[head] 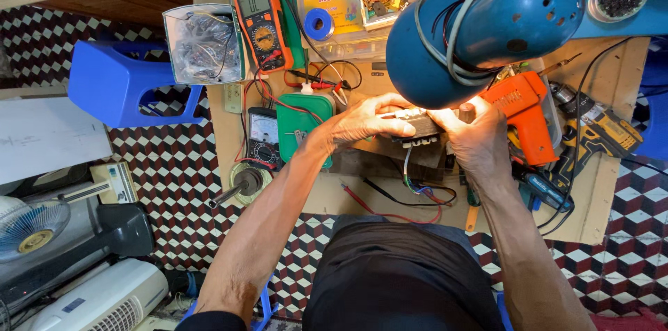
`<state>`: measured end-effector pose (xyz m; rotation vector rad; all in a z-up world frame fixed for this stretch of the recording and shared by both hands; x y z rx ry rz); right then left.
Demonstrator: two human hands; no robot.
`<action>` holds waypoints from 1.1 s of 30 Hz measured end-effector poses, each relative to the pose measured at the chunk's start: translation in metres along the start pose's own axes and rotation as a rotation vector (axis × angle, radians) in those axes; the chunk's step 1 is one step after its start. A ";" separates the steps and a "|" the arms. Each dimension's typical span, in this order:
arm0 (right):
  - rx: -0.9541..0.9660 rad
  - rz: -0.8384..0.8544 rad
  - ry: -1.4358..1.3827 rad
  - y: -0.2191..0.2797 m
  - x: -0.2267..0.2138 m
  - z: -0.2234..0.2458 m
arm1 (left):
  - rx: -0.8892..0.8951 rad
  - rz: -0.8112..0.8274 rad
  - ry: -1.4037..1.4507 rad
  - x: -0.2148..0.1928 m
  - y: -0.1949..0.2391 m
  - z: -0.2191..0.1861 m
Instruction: The person works on a small electrical component on a cluttered workbench. They use a magnifying lamp to inspect the component, then use a hammer to tap it, and finally use a screwdriver to adjust parts of the component.
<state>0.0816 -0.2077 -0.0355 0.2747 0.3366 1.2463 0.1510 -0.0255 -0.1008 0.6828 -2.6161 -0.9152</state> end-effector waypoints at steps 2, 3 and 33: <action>0.036 -0.017 0.040 0.002 0.000 0.000 | 0.051 0.029 0.099 0.001 -0.002 0.003; 0.055 -0.026 0.060 0.003 0.001 -0.001 | 0.056 0.035 0.115 0.001 -0.003 0.005; 0.090 -0.092 -0.042 0.004 -0.001 -0.010 | 0.106 -0.090 0.126 0.001 0.002 0.006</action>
Point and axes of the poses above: each hand's wrist, its own y-axis away from the middle knuckle, its own x-axis out of the palm, z = x × y, the point moved 4 cm from there along -y, towards the middle knuckle, and after that the axes turned 10 degrees about -y, right-handed, at the moved point
